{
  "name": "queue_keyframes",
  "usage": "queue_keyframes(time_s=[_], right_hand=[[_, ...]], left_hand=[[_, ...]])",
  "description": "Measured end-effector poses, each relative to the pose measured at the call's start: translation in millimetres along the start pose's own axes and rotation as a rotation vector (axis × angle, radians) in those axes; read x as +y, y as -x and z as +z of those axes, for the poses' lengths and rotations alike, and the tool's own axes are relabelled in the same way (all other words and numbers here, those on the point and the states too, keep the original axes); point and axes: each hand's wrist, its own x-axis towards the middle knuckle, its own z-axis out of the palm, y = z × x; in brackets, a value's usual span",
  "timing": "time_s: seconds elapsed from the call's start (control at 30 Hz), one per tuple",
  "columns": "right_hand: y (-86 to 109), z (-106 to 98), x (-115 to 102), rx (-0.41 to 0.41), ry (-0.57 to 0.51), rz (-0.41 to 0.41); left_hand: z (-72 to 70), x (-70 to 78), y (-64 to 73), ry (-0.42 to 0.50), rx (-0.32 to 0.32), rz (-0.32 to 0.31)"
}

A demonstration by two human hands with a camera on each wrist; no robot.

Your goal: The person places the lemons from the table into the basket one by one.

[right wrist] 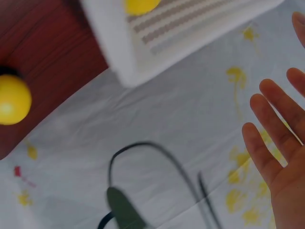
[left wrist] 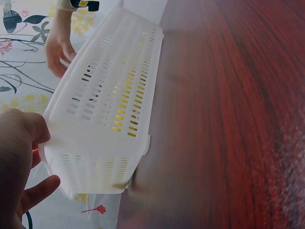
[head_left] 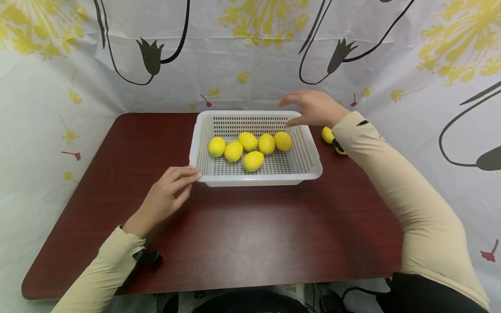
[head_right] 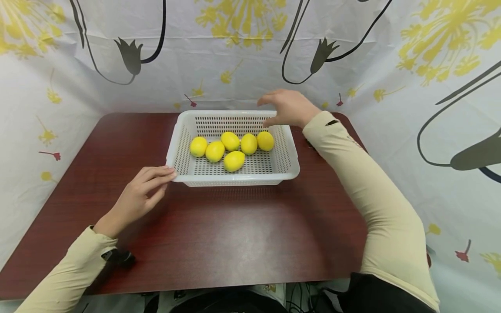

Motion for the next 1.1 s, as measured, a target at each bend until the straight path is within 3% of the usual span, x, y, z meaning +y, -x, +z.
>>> queue_keyframes(time_s=[0.37, 0.67, 1.1], right_hand=[[47.1, -1.3, 58.3, 0.090, -0.042, 0.144], [80.1, 19.6, 100.0, 0.104, -0.082, 0.241], [107.7, 65.4, 129.6, 0.001, -0.151, 0.396]], left_hand=[[0.3, 0.5, -0.4, -0.005, -0.013, -0.013], [0.3, 1.7, 0.0, 0.002, -0.005, -0.015], [1.2, 3.5, -2.2, 0.011, 0.013, -0.005]])
